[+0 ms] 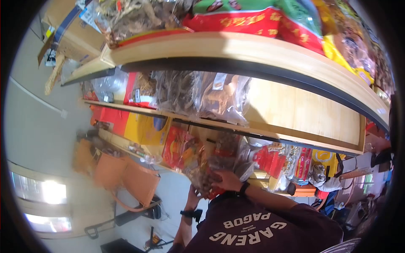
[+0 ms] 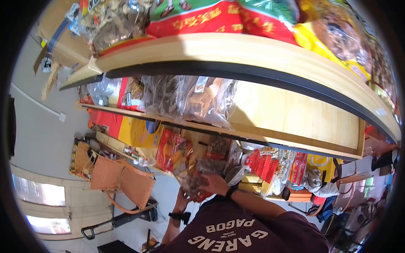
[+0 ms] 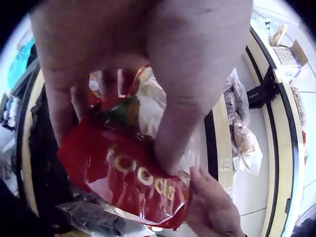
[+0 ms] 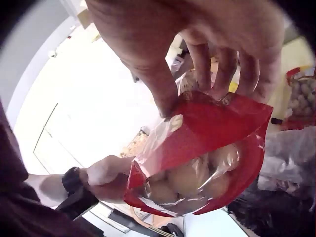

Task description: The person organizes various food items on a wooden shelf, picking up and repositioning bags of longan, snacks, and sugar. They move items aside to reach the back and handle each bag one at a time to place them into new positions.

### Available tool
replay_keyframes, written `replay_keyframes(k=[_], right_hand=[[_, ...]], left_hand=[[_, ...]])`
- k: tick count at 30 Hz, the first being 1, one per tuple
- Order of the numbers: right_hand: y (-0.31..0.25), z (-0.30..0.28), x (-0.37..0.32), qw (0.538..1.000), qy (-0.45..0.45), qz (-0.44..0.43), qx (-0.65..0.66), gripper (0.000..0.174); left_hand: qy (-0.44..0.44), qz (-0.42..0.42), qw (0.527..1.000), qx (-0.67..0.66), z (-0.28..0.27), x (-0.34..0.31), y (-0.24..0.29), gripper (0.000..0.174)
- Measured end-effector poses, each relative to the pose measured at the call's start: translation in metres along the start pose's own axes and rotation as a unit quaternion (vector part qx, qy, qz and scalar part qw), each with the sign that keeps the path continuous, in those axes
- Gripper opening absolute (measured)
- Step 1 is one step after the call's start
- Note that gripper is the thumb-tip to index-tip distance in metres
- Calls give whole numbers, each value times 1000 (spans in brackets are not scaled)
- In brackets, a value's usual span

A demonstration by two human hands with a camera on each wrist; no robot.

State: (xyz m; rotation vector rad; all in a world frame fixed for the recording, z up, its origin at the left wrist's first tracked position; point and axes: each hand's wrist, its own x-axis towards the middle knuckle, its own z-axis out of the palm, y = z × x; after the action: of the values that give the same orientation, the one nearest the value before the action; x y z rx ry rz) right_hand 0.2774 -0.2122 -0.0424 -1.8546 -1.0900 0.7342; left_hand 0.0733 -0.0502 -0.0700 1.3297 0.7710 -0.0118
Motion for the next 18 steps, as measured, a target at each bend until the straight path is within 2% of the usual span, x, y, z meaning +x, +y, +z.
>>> replay_keyframes(k=[1, 4, 7, 9, 10, 13, 14, 17, 18], right_hand=[[-6, 2, -4, 999, 15, -34, -11, 63], [-38, -11, -25, 998, 3, -56, -26, 61], [-59, -42, -46, 992, 50, -102, -46, 62], [-70, -65, -61, 989, 94, -58, 101, 67], [-71, -78, -66, 977, 116, -38, 173, 69], [-68, -119, -79, 967, 180, -19, 179, 76], [-47, -114, -80, 953, 230, -33, 196, 75], [-43, -143, -96, 947, 244, -66, 199, 71], [-61, -156, -107, 951, 270, -67, 134, 71]], left_hand=[[-4, 9, 1000, -6, -1, -10, 2, 104], [7, 58, 998, -5, 12, -35, 25, 106], [30, 129, 991, 3, 33, -35, 45, 107], [44, 172, 983, 47, 46, -25, 54, 109], [47, 245, 968, 13, 65, -25, 72, 104], [-6, 291, 948, 127, 97, -18, 118, 88], [-33, 331, 937, 105, 113, -18, 142, 77], [-54, 340, 912, 223, 133, -7, 165, 76], [-61, 378, 911, 155, 146, 3, 167, 74]])
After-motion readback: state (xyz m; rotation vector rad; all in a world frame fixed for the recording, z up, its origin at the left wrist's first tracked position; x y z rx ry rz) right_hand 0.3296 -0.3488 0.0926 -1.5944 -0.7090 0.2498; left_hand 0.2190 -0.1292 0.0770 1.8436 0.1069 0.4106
